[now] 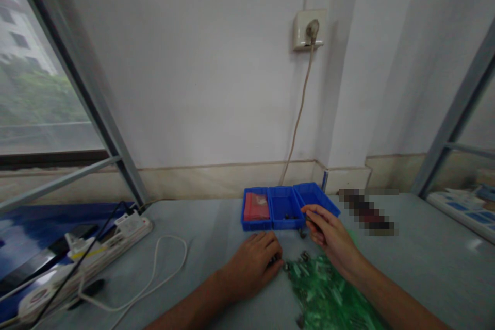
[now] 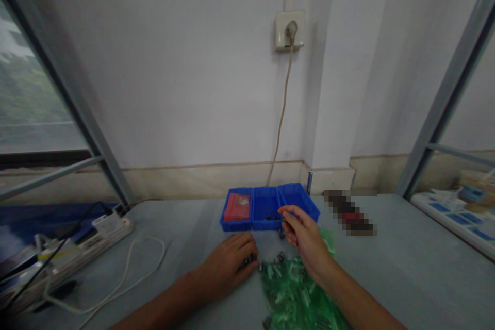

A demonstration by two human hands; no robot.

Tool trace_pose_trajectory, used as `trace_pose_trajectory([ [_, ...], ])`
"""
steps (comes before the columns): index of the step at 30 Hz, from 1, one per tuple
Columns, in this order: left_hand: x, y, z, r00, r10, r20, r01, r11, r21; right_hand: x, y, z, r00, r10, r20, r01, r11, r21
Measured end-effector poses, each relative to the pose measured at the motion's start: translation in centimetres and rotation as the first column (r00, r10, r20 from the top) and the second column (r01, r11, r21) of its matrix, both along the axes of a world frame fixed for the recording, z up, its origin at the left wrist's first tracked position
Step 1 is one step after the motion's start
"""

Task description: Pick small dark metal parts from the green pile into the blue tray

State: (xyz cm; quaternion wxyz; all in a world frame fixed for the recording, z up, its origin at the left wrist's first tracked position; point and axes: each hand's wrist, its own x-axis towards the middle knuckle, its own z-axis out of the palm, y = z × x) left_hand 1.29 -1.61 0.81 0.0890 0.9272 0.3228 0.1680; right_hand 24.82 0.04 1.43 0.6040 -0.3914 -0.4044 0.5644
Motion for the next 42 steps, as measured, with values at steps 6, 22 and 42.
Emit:
trace_pose_trajectory([
  [6, 0.01, -0.09, 0.00, 1.000, 0.000, 0.004, 0.000, 1.000, 0.003, 0.19, 0.14, -0.38, 1.000, 0.001, 0.004, -0.001, 1.000, -0.001],
  [22, 0.01, -0.04, 0.22, 1.000, -0.003, 0.008, 0.003, 1.000, -0.003, 0.07, 0.00, -0.08, 1.000, -0.015, 0.015, 0.015, 1.000, -0.016],
  [42, 0.03, -0.16, 0.25, 1.000, 0.001, 0.002, -0.001, 1.000, -0.004, 0.15, -0.21, -0.27, 0.986, -0.028, 0.166, 0.012, 0.995, 0.099],
])
